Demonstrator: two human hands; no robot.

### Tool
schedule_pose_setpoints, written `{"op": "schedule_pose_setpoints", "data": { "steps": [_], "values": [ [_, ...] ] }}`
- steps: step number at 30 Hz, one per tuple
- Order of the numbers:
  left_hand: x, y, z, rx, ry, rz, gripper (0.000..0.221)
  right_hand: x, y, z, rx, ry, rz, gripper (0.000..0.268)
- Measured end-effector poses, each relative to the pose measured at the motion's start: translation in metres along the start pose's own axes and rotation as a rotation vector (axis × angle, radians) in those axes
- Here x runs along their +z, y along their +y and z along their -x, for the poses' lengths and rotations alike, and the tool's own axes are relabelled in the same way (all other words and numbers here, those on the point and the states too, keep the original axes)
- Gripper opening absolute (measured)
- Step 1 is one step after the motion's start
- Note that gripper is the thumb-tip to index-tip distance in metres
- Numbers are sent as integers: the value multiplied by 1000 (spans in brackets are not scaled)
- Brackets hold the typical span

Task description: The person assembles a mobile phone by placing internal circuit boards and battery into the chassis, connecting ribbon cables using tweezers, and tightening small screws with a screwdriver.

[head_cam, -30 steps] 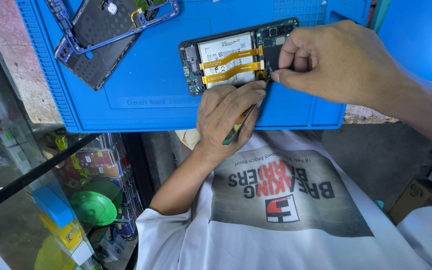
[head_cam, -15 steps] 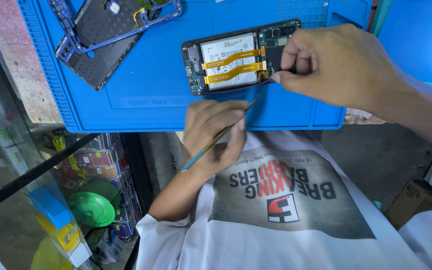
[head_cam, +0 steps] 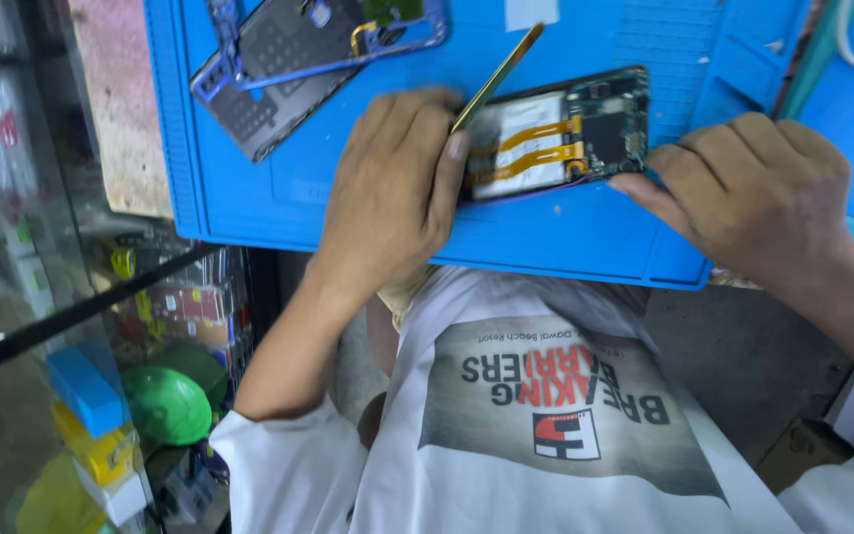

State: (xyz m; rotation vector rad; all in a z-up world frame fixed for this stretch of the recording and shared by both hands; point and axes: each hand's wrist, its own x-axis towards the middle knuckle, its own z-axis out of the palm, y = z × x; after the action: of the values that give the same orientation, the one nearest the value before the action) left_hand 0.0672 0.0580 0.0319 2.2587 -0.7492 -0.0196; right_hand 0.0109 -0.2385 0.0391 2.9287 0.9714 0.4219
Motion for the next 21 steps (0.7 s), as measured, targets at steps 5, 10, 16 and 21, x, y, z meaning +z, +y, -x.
{"op": "schedule_pose_setpoints", "data": {
  "steps": [5,10,16,21],
  "values": [
    [6,29,28,-91,-58,126,15,18,28,-10,-32,19,86,28],
    [13,47,40,-303,-322,399,19,29,30,-26,119,5,-102,21],
    [15,61,8,-14,-51,226,15,-15,-5,11,558,15,-855,22],
    [30,63,-25,347,-354,177,58,-21,-29,63,709,290,-1187,25]
  ]
}}
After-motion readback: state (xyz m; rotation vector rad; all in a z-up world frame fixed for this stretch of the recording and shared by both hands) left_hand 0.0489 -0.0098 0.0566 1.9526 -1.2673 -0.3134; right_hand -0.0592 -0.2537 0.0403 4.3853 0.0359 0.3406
